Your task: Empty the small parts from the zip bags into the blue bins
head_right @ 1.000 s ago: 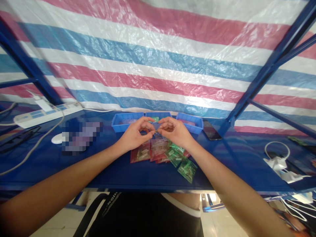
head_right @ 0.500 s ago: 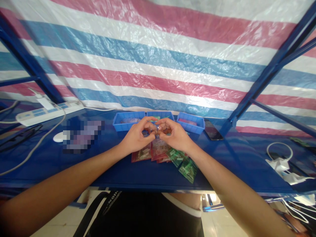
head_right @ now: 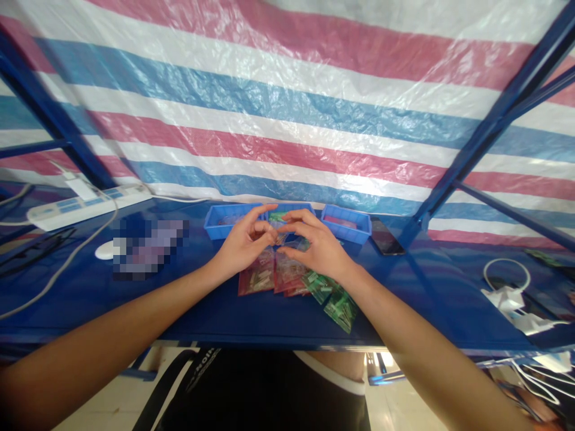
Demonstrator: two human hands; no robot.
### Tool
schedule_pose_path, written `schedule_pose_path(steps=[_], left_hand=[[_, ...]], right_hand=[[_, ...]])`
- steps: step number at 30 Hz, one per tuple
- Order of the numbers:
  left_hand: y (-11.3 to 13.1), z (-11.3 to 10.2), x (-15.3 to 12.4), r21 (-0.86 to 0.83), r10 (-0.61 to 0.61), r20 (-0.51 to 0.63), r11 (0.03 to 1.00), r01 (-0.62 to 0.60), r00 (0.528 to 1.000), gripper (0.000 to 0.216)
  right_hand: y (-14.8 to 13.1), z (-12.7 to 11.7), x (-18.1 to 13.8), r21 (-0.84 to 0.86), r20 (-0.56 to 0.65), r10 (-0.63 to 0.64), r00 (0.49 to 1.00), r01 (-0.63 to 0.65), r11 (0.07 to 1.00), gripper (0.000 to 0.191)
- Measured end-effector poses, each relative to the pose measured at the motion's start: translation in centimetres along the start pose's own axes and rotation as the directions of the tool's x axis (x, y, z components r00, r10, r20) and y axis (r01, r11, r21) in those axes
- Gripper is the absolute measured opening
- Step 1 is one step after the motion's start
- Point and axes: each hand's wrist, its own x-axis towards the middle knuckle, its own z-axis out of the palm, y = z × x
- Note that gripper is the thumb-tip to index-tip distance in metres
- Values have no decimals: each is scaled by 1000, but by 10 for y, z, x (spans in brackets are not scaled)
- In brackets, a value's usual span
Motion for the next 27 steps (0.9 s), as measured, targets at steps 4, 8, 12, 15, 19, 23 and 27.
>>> schedule_pose_path(steps=[4, 8, 12, 15, 19, 23, 27], left_hand=[[2, 1, 1, -51, -11, 47, 999, 13, 999, 62], [6, 2, 0, -7, -14, 85, 1000, 14, 996, 49], [4, 2, 0, 112, -7, 64, 994, 0, 998, 42], [1, 1, 1, 189, -8, 21, 982, 4, 1000, 36], [1, 0, 2, 242, 18, -9, 970, -15, 1000, 34], [5, -1, 2, 315, 159, -44, 939, -138, 986, 36], [6, -4, 1, 396, 240, -13, 893, -216, 971, 47]], right_hand=[[1, -2, 0, -17, -17, -12, 1000, 12, 1000, 16], [1, -2, 1, 74, -56, 76, 996, -71, 995, 13], [7, 3, 1, 304, -72, 301, 951, -266, 915, 24], [13, 8, 1, 496, -58, 401, 914, -322, 806, 35], [15, 9, 2, 625, -37, 437, 899, -320, 712, 45], [12, 4, 3, 572, -15, 405, 914, -325, 753, 29], [12, 0, 3, 539, 12, 412, 911, -353, 765, 24]])
